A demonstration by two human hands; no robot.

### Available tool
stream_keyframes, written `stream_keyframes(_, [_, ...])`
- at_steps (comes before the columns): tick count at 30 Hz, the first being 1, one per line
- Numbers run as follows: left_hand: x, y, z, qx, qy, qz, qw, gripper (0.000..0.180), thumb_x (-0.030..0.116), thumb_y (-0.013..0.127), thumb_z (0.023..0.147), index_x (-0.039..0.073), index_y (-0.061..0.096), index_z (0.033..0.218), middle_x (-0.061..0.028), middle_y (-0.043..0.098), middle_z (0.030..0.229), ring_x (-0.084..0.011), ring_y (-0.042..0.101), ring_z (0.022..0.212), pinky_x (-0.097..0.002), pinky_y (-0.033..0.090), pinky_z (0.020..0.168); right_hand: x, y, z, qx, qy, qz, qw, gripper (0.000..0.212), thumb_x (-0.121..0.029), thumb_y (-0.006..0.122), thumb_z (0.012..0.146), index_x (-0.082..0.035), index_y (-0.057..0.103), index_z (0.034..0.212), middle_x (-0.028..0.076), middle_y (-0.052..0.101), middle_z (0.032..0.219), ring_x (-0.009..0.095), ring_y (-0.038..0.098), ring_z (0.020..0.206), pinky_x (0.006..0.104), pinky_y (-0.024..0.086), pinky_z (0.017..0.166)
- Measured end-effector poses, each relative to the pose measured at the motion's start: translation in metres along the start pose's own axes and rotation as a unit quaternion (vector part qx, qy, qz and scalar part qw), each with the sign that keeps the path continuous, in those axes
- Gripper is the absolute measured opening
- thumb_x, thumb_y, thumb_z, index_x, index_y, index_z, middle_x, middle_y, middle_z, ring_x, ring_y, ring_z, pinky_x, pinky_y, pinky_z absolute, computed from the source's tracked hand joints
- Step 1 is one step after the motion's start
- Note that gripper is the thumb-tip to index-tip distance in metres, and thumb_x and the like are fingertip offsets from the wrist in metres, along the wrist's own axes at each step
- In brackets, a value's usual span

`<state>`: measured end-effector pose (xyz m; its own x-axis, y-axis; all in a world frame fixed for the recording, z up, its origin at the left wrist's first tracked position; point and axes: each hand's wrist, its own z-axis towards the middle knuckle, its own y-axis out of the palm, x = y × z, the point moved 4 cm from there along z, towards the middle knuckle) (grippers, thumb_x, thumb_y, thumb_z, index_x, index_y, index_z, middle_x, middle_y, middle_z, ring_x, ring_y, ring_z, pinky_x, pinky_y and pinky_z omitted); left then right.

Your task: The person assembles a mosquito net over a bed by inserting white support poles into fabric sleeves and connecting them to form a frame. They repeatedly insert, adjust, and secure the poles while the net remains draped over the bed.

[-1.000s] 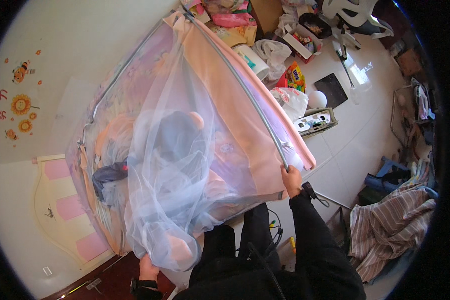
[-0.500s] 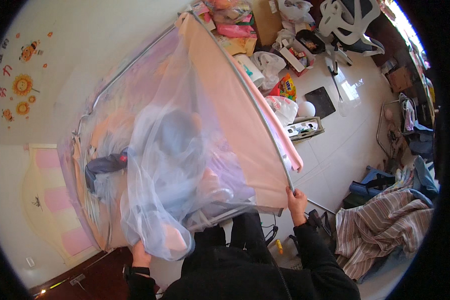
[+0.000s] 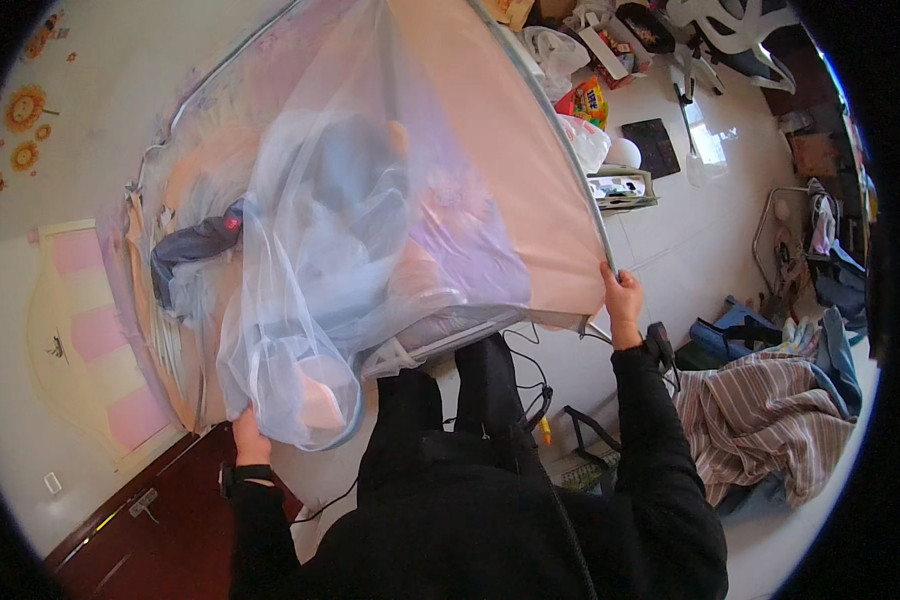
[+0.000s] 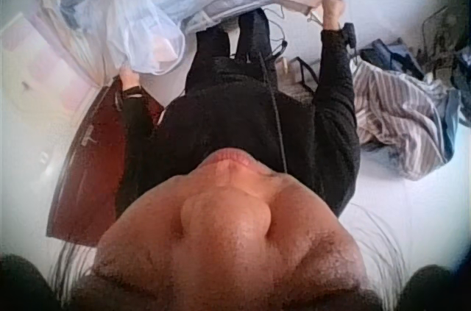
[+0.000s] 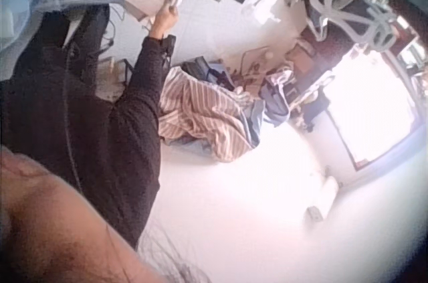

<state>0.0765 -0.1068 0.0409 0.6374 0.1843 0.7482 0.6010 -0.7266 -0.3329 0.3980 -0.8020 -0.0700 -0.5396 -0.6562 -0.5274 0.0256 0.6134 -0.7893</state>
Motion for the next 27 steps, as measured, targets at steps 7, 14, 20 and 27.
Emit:
stream_keyframes(7, [0.01,0.075,0.072,0.282,0.158,0.465,0.824,0.073,0.023,0.074,0.07,0.0,0.043,0.132,-0.0236,0.044,0.135,-0.0374,0.039,0.127,-0.0462,0.03,0.106,0.02,0.003,-0.007,0.004,-0.007,-0.007,1.0,0.059,-0.046,0.068,0.079,0.003,0.042,0.058,0.006,0.035,0.049,0.012,0.031,0.051,0.036,0.03,0.046])
stream_keyframes(14, [0.012,0.394,0.09,-0.243,0.397,0.561,0.685,0.056,0.018,0.063,0.081,0.014,0.047,0.134,-0.0132,0.037,0.143,-0.0351,0.03,0.134,-0.051,0.02,0.111,0.051,0.043,-0.008,-0.025,0.01,0.061,0.998,0.052,-0.041,0.069,0.082,0.002,0.049,0.06,0.001,0.037,0.05,0.008,0.033,0.052,0.0318,0.029,0.045])
stream_keyframes(20, [-0.003,0.45,0.162,-0.323,0.479,0.713,0.398,0.041,0.024,0.053,0.089,0.017,0.052,0.129,-0.0059,0.048,0.137,-0.0296,0.033,0.134,-0.0582,0.011,0.112,0.067,0.053,0.001,-0.041,0.042,0.119,0.991,0.041,-0.032,0.07,0.085,-0.001,0.054,0.062,-0.007,0.044,0.058,0.005,0.036,0.055,0.024,0.029,0.047])
stream_keyframes(27, [0.034,0.264,0.265,-0.101,0.149,0.901,0.395,0.047,0.042,0.047,0.091,0.011,0.056,0.125,-0.0115,0.052,0.133,-0.0322,0.04,0.128,-0.057,0.019,0.108,0.072,0.065,0.009,-0.059,0.041,0.111,0.991,0.043,-0.031,0.07,0.084,-0.001,0.049,0.061,-0.007,0.041,0.059,0.004,0.035,0.058,0.0264,0.028,0.047])
